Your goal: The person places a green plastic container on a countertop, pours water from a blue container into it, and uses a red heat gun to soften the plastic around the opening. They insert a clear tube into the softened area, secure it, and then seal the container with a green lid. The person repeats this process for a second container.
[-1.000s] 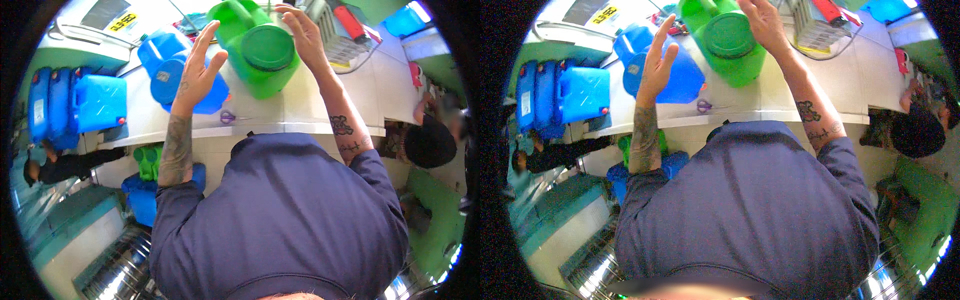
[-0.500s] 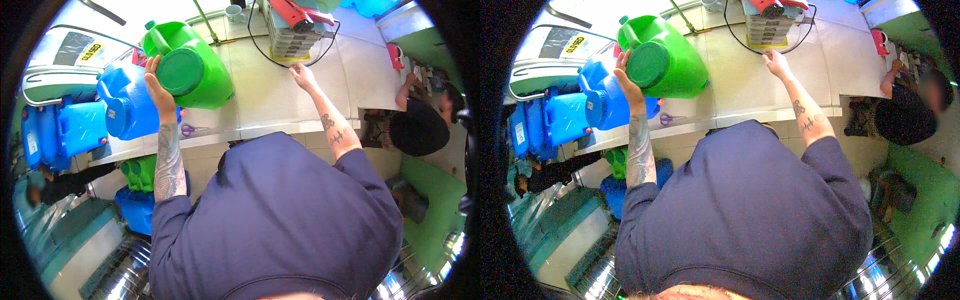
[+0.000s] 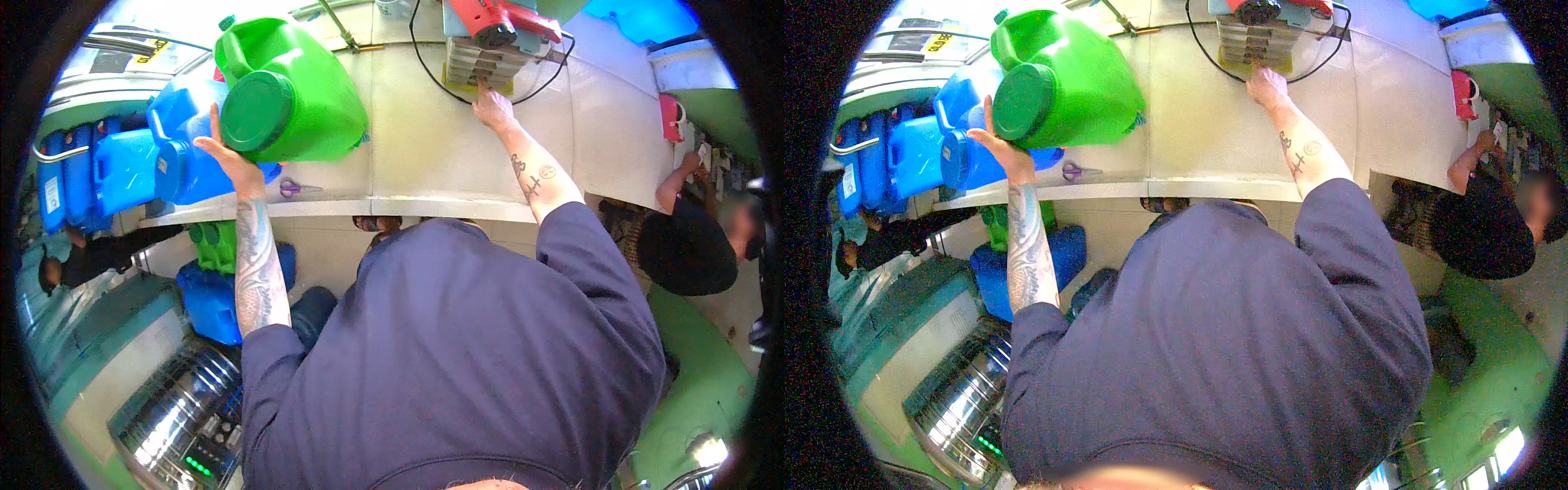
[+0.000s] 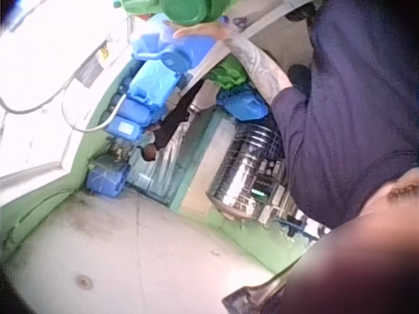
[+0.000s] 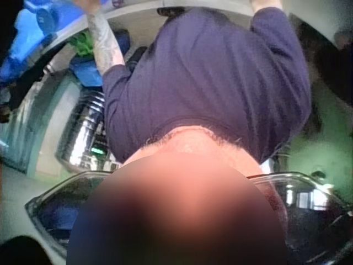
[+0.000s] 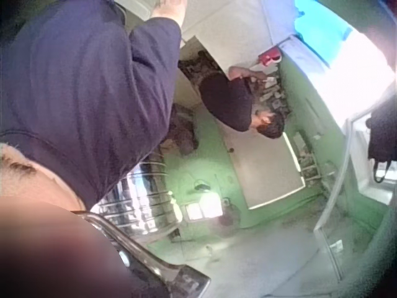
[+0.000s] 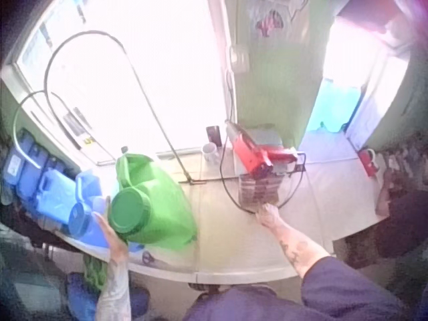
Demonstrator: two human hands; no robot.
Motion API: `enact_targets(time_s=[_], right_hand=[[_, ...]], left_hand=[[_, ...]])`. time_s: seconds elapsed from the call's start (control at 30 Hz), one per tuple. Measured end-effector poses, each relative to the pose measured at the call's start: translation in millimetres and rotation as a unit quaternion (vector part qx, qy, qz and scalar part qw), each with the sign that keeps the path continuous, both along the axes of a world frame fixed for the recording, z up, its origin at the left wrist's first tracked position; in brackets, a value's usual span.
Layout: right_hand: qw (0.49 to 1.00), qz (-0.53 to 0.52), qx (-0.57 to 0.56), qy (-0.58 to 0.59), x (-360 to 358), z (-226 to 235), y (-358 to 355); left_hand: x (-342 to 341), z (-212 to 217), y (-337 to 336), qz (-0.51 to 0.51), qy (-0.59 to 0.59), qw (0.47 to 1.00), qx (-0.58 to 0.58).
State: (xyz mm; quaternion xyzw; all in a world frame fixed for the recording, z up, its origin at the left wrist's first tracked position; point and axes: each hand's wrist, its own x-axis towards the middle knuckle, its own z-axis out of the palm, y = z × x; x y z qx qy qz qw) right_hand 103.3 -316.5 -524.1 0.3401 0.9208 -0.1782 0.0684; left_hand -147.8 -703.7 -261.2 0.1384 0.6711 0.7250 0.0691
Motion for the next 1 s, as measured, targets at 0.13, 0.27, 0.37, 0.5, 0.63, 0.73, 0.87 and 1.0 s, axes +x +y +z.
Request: enact_targets(time_s=[0.13,0.27,0.37,0.5,0.63,0.73,0.87,1.0], right_hand=[[0.998,0.053,-0.017,0.027,16,18,-8],[0.993,0.105,-0.055,-0.014,49,31,-31],[0.989,0.143,-0.03,-0.005,70,40,-50],[0.988,0.114,-0.086,0.067,64,57,-42],[0.991,0.062,-0.043,0.113,29,55,-15],[0.987,0.056,0.042,0.146,2,34,-4],[0.984,0.055,0.125,0.118,-9,12,-8],[0.974,0.027,0.12,0.19,-1,31,-21]], left_hand=[[-8,-14,-2,0.0,0.034,0.999,0.01],[-14,-25,-4,0.019,0.043,0.998,0.03],[-16,-28,-5,0.025,0.045,0.998,0.04],[-20,-31,-6,0.029,0.042,0.998,0.045],[-25,-37,-7,0.02,0.047,0.996,0.066],[-29,-40,-9,0.019,0.04,0.996,0.082],[-31,-40,-10,0.009,0.038,0.996,0.085],[-26,-37,-8,0.026,0.043,0.995,0.084]])
